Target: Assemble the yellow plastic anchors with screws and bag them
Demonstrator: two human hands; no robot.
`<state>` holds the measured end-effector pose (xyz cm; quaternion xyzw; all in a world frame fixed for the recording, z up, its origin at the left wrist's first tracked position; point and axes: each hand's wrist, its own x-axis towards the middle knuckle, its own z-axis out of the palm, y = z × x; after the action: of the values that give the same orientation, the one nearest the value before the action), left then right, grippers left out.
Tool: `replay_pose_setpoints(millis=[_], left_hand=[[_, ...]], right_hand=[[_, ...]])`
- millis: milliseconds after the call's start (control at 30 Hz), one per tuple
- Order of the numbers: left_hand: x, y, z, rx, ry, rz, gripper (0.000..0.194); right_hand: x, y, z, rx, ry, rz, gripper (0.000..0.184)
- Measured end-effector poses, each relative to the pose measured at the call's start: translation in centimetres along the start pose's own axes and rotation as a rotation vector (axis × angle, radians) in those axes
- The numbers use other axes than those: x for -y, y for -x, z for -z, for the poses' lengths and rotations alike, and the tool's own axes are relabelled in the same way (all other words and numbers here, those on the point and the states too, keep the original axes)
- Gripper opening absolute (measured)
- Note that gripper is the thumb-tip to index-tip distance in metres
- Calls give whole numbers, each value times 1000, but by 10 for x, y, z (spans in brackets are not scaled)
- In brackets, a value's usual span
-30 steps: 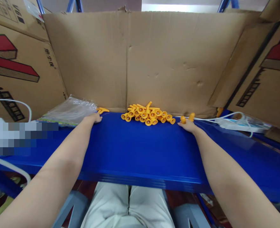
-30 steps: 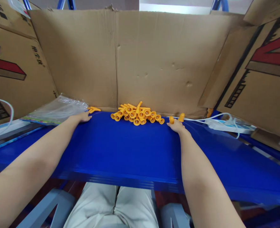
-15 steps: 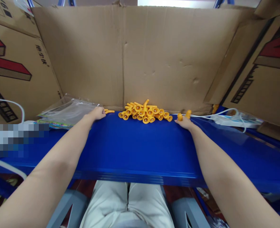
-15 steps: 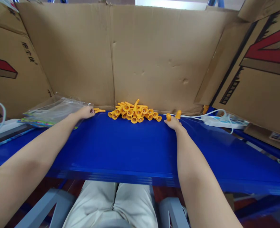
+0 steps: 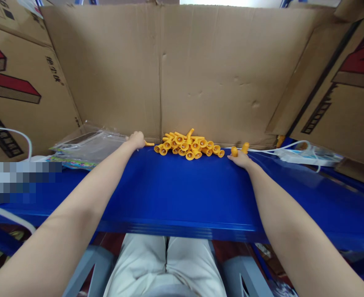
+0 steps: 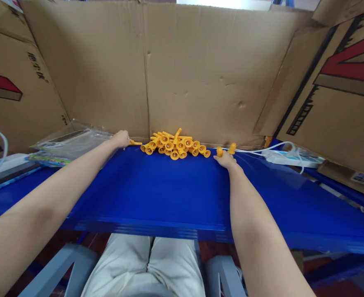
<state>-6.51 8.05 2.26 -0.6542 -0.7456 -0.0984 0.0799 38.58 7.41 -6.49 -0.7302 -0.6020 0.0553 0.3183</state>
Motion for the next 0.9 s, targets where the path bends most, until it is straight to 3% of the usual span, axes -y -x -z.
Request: replay_pose_setpoints(millis=[200, 333, 500, 600, 733, 900], left_hand=[[-9, -11, 23, -95, 70, -80, 28], [-12, -14, 43, -146, 62, -162, 24], [-24, 10, 59, -97, -17, -322, 25], [-36, 40, 52, -24, -64, -449, 24], [-51, 79, 23, 16, -53, -545, 29], [-49, 98, -7, 47, -29, -675, 27]], right_hand=[[-1, -3, -3, 31, 62, -66, 33], [1, -1, -3, 12, 115, -22, 36], [8, 4, 2, 79, 137, 37, 41], [13, 7, 5, 98, 159, 44, 40], [20, 12, 8, 123, 182, 12, 40], [25, 16, 11, 137, 206, -7, 41]])
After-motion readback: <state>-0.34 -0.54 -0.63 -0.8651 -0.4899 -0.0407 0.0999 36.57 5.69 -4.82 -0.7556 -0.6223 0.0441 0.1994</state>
